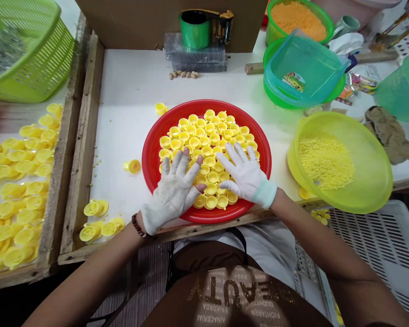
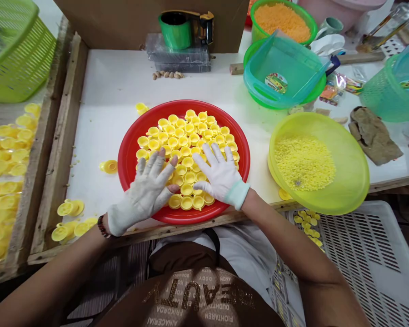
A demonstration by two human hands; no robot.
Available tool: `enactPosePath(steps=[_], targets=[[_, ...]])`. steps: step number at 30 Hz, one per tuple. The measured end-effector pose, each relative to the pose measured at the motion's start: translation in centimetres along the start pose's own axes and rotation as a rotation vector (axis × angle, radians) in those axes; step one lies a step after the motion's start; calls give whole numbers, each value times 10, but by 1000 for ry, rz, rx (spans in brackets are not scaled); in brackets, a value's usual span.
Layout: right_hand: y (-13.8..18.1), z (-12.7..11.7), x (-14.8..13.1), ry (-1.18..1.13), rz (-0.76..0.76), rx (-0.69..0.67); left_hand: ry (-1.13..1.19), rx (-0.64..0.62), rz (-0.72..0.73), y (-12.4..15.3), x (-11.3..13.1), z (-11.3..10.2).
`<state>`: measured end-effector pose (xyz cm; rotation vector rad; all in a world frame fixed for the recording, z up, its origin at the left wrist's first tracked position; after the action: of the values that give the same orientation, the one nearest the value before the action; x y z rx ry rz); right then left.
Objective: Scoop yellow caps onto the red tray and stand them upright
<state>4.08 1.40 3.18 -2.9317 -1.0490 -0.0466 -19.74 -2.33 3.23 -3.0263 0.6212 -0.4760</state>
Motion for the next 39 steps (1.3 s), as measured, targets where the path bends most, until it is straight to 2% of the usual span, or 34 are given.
enactPosePath(steps=[3,7,11,15,17,19,22,24,27,31,34,37,39], targets=[[5,-1,-10,-29,-69,9,-29,96,-135,7,-20,-25],[7,-1,-20,-47,-80,-31,-133,152,-329,27,-65,-47],[0,-13,-28,-57,-101,-2,-166,77,-421,43,-101,-49],[-14,-27,-42,-67,-139,-15,-95,27,-395,43,-112,-41],[-24,-30,-54,-66,-187,-25,-81,56,-385,40,-114,-37],[-35,-29,-70,-80,-306,-3,-63,100,-389,39,-114,-36],[-49,-23,-93,-109,-494,49,73,237,-480,41,-111,-43],[-53,-16,-98,-118,-555,49,205,342,-521,45,-104,-53],[-51,-11,-89,-151,-570,18,299,365,-403,50,-85,-64],[-38,-16,-62,-375,-565,25,206,253,-164,49,-57,-57],[-28,-27,-44,-767,-429,91,44,144,-64,44,-41,-39],[-22,-38,-26,-1140,-153,208,-73,87,-22,40,-32,-25],[-20,-44,-13,-1227,50,260,-92,61,-11,38,-32,-22]])
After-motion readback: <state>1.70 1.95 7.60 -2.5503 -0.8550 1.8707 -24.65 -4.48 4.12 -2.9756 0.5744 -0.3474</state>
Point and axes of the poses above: each hand's wrist, its own y-axis away from the middle knuckle, its own z-axis out of the palm, x = y × z, the point moved 1 cm from there along -y, towards the middle knuckle, and after that the axes turned 6 degrees about y, right-handed, at the moved point
